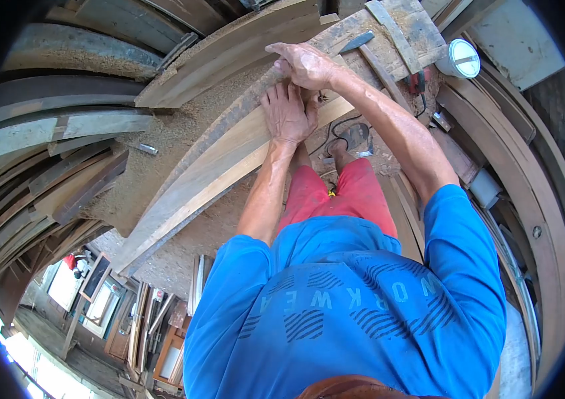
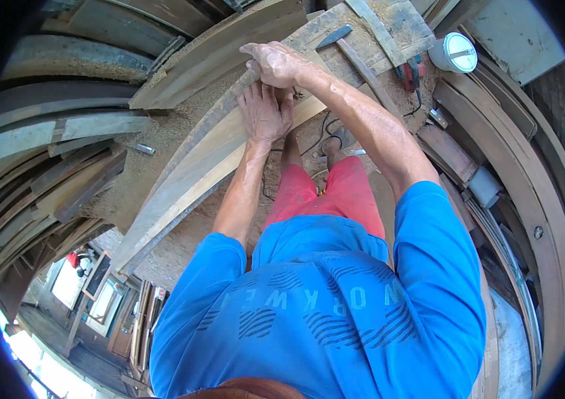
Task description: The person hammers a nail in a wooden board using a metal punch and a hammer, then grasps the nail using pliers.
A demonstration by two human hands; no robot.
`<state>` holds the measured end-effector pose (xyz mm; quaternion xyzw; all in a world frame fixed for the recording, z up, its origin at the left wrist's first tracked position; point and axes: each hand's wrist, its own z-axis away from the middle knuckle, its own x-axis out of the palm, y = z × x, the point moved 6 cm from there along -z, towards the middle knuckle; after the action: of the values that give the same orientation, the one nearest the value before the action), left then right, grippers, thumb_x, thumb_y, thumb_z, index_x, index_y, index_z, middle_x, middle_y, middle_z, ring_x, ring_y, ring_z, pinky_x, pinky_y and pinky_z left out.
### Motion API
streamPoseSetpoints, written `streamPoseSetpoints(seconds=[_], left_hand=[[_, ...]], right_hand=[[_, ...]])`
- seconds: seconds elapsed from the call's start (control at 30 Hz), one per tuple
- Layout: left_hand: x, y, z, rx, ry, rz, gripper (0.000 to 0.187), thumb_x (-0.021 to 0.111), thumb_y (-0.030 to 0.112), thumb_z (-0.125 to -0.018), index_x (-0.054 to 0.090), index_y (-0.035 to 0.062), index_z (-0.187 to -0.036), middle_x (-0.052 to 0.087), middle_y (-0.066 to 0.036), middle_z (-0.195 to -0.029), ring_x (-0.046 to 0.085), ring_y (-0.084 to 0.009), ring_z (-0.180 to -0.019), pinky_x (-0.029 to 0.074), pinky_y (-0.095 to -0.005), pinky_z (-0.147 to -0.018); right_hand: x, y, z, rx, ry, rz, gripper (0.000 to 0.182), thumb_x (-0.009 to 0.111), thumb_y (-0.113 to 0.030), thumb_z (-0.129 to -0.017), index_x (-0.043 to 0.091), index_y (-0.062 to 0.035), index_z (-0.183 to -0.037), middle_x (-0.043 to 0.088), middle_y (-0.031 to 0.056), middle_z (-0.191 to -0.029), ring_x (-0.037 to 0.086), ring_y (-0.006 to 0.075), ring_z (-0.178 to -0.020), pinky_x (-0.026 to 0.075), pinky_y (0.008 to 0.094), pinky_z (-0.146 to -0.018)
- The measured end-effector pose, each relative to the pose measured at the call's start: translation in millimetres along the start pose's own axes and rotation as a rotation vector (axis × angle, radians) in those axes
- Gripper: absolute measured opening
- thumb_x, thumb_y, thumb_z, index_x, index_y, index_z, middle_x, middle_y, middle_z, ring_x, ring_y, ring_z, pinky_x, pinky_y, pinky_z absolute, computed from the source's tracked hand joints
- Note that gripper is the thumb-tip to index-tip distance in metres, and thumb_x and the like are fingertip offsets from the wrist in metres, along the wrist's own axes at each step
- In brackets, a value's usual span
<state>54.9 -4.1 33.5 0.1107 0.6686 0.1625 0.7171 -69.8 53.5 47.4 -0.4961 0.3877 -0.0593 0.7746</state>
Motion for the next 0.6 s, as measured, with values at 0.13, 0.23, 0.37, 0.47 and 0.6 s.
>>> streamPoseSetpoints(seconds=[0.13,0.23,0.37,0.47,0.6], left_hand=[[1.6,-5.0,0.3,0.004,-0.028,0.032,0.06,0.067,0.04,-0.085,0.058,-0.0042,-0.124,0.057,-0.022,-0.117,0.05,-0.0375,-0.112,0.036,-0.0514,-0.099],[-3.2,2.3,0.6,0.005,-0.045,0.018,0.067,0.067,0.048,-0.084,0.059,-0.0058,-0.122,0.056,-0.022,-0.115,0.049,-0.0375,-0.111,0.035,-0.0512,-0.1],[-5.3,7.1,-1.0,0.017,-0.037,-0.033,0.081,0.067,0.065,-0.082,0.059,-0.0063,-0.121,0.056,-0.021,-0.116,0.048,-0.037,-0.111,0.033,-0.0518,-0.101],[-4.3,7.7,-1.7,0.011,-0.097,-0.026,0.092,0.065,0.076,-0.08,0.059,-0.0069,-0.12,0.055,-0.021,-0.118,0.047,-0.0367,-0.111,0.033,-0.052,-0.102],[-1.9,7.2,0.4,0.019,-0.082,-0.05,0.095,0.066,0.079,-0.079,0.061,-0.0073,-0.119,0.055,-0.021,-0.118,0.046,-0.0371,-0.113,0.033,-0.0518,-0.103]], right_hand=[[0.0,0.5,-2.7,0.031,0.047,0.013,0.032,0.058,-0.02,-0.102,0.067,0.0024,-0.124,0.072,0.0265,-0.118,0.066,0.0456,-0.114,0.053,0.0507,-0.098],[1.8,1.2,-6.9,0.066,0.028,0.055,0.026,0.061,-0.018,-0.102,0.069,0.003,-0.115,0.072,0.0271,-0.103,0.068,0.0474,-0.104,0.054,0.0515,-0.088],[1.5,2.9,-10.9,0.146,0.039,0.053,0.023,0.061,-0.021,-0.101,0.07,0.0002,-0.105,0.074,0.0257,-0.104,0.068,0.0462,-0.107,0.054,0.0523,-0.09],[4.4,6.7,-9.0,0.177,0.053,0.079,0.022,0.061,-0.02,-0.101,0.07,-0.0009,-0.108,0.074,0.026,-0.104,0.069,0.0465,-0.105,0.055,0.053,-0.088],[-4.6,4.9,-9.4,0.219,0.102,0.11,0.022,0.061,-0.02,-0.101,0.07,-0.0026,-0.111,0.074,0.026,-0.102,0.07,0.0465,-0.102,0.055,0.0535,-0.088]])
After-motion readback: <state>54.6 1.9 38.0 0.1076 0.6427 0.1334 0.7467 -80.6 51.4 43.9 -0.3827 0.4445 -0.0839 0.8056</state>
